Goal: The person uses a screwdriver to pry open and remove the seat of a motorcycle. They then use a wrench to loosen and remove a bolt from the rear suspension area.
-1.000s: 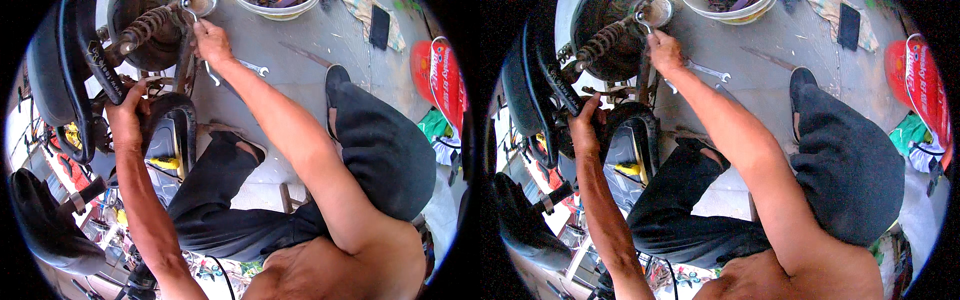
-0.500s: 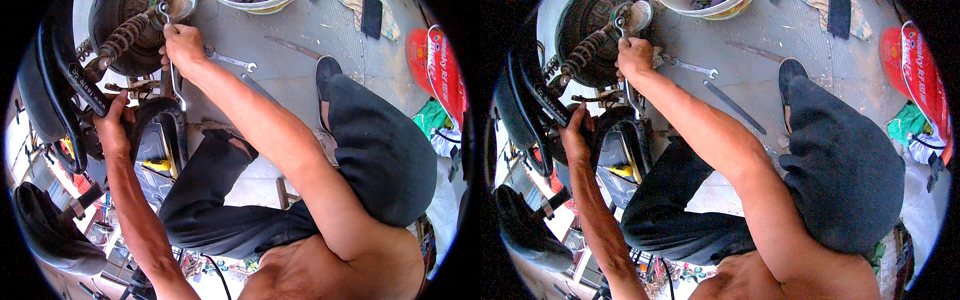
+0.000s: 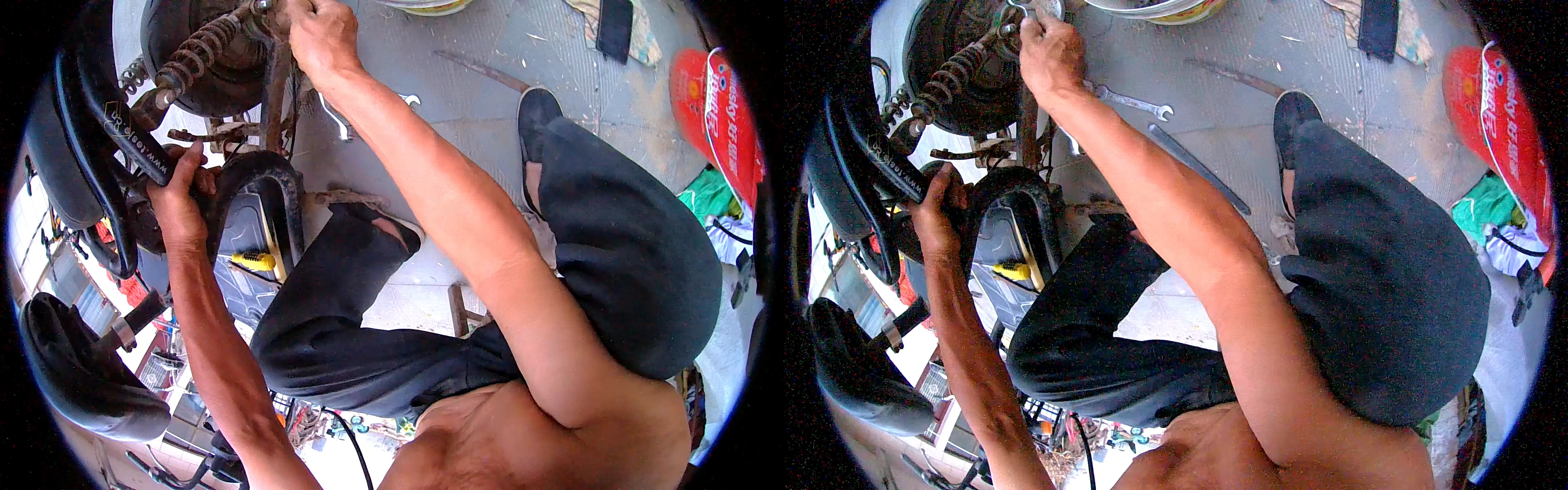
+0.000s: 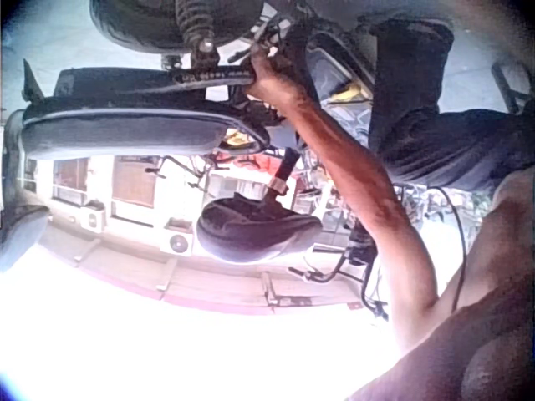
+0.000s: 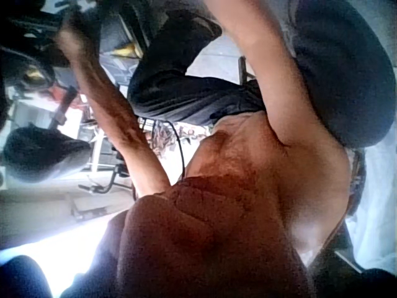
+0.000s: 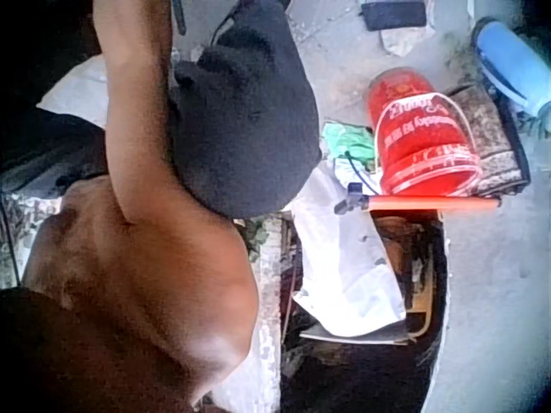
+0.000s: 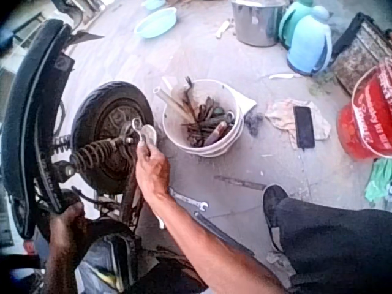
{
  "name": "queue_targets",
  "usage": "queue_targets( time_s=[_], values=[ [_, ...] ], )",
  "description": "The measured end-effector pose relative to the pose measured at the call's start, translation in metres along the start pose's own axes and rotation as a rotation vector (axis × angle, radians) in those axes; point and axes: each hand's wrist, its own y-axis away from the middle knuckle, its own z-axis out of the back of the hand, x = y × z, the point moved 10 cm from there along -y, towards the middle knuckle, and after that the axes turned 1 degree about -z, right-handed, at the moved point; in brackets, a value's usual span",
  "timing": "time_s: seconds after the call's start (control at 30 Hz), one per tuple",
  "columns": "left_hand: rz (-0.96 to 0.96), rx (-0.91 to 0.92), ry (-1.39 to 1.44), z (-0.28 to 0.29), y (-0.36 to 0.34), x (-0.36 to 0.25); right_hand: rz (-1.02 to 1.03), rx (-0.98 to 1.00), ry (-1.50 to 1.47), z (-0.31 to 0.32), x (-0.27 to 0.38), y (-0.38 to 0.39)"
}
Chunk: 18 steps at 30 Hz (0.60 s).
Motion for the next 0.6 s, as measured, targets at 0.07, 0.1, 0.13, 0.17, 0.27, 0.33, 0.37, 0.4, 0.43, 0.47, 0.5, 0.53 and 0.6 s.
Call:
queue_targets(
  time_s=[0.07,0.1,0.13,0.17,0.27,0.33,0.37,0.4,0.43,0.47,0.5,0.53,0.6],
  values=[
    [0.007,-0.008,-0.011,0.0,0.0,0.0,0.001,0.008,-0.129,0.0,-0.001,0.009],
    [0.018,-0.02,0.0,0.003,-0.001,0.001,-0.052,0.139,-0.054,-0.006,-0.009,0.01],
    [0.029,-0.033,0.012,0.005,-0.001,0.003,-0.044,0.145,-0.067,-0.006,-0.009,0.013],
    [0.029,-0.025,0.012,0.005,0.0,0.003,-0.038,0.154,-0.084,-0.008,-0.01,0.018],
    [0.012,-0.012,-0.014,0.003,0.0,0.001,0.014,0.136,-0.065,-0.008,-0.011,0.024],
    [-0.019,-0.019,-0.066,-0.001,0.003,-0.004,0.007,0.146,-0.037,-0.009,-0.018,0.025],
    [-0.016,-0.018,-0.072,-0.002,0.003,-0.006,-0.021,0.168,-0.028,-0.011,-0.024,0.023],
    [-0.013,-0.017,-0.079,-0.002,0.004,-0.007,-0.049,0.19,-0.019,-0.014,-0.03,0.021],
    [-0.01,-0.016,-0.085,-0.003,0.004,-0.008,-0.085,0.217,-0.075,-0.018,-0.035,0.02],
    [0.002,-0.03,-0.07,-0.002,0.004,-0.006,-0.055,0.205,-0.06,-0.016,-0.032,0.019],
    [0.014,-0.044,-0.054,-0.002,0.005,-0.005,-0.025,0.192,-0.045,-0.015,-0.029,0.018],
    [0.026,-0.057,-0.039,-0.001,0.005,-0.003,0.006,0.179,-0.03,-0.014,-0.026,0.017],
    [0.015,-0.065,-0.057,-0.002,0.005,-0.006,-0.06,0.219,-0.049,-0.024,-0.036,0.017]
  ],
)
